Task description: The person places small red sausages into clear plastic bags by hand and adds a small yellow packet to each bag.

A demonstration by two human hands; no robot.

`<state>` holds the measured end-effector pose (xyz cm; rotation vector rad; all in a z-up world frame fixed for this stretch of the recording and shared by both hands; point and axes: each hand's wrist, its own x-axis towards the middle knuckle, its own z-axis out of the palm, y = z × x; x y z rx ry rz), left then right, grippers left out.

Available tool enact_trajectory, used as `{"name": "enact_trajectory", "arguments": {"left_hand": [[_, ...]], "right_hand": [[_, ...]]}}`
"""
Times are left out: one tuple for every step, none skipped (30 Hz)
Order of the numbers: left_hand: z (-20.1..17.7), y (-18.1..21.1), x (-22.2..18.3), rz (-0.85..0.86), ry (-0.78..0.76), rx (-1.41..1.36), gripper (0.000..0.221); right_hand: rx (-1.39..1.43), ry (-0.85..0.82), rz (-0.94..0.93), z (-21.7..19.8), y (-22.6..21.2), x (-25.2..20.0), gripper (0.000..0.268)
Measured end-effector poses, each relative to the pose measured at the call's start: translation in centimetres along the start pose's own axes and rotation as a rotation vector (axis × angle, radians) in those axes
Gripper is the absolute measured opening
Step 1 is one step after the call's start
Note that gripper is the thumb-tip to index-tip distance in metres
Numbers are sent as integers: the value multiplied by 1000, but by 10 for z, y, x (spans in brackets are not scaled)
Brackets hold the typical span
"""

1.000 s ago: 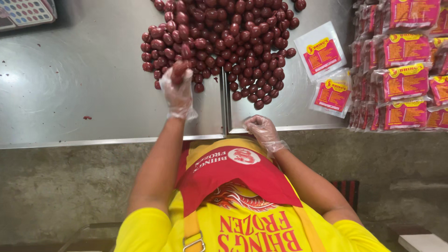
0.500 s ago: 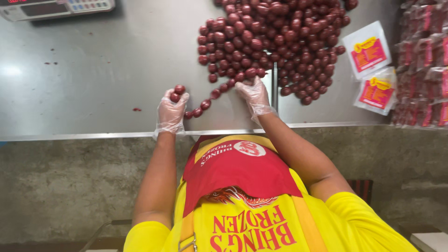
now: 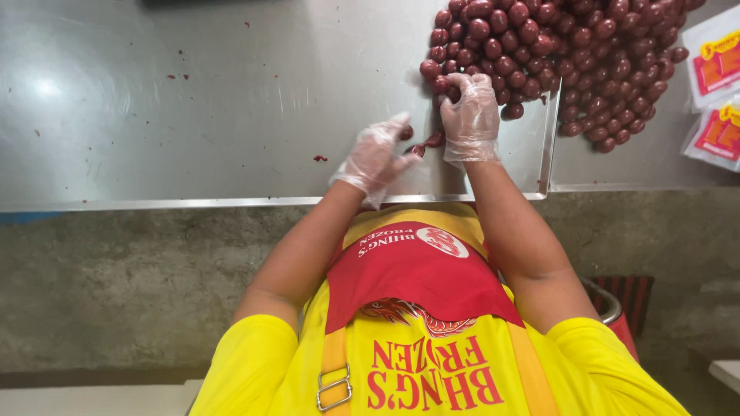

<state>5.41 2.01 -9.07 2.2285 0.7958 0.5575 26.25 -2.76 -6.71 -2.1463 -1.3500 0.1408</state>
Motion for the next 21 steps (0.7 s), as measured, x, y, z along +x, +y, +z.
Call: {"name": "enact_trajectory", "arguments": {"left_hand": [[7, 3, 0, 193, -32, 96, 78], [15, 5, -2, 208, -35, 87, 78], [23, 7, -6, 217, -89, 107, 76], [29, 5, -5, 230, -136, 132, 75], [33, 1, -3, 252, -132, 128, 75], [34, -4, -2, 273, -95, 153, 66], [35, -8, -1, 294, -58, 178, 59], [33, -11, 0, 307, -55, 178, 59], [30, -14, 2, 202, -36, 135, 59], [25, -15, 6, 96, -19, 93, 59], [21, -16, 12, 109, -18, 94, 59], [17, -16, 16, 38, 15, 83, 61], [14, -15, 20, -33, 47, 72, 62], [13, -14, 22, -32, 39, 68, 62], [13, -14, 25, -44, 82, 63, 65], [13, -14, 29, -56, 124, 59, 67], [14, -15, 32, -55, 116, 56, 67], [15, -16, 33, -56, 136, 48, 69], [16, -16, 31, -56, 156, 39, 72], [17, -18, 28, -55, 148, 40, 72], [19, -18, 24, -17, 155, 39, 70]], "right_hand": [[-32, -1, -39, 0, 1, -1, 28], [-67, 2, -82, -1, 4, -1, 22], [-78, 13, -74, -3, 5, -6, 22], [-60, -18, -126, -6, 6, -11, 21], [-42, -49, -178, -10, 7, -17, 20], [-51, -39, -177, -15, 9, -24, 20], [27, -114, -151, -22, 11, -32, 27], [109, -188, -127, -26, 11, -40, 36], [104, -176, -127, -30, 12, -48, 36], [404, -259, 115, -32, 11, -54, 42], [704, -337, 358, -33, 11, -60, 49], [703, -328, 361, -34, 10, -67, 49], [903, -346, 480, -33, 10, -75, 45], [1103, -364, 605, -32, 11, -82, 40], [1103, -360, 614, -31, 13, -86, 40], [1025, -343, 450, -29, 14, -89, 42], [944, -326, 288, -29, 16, -92, 43], [946, -327, 301, -30, 17, -94, 43], [652, -298, 132, -32, 19, -95, 50], [355, -262, -38, -33, 20, -95, 57], [358, -260, -31, -31, 19, -99, 57]]}}
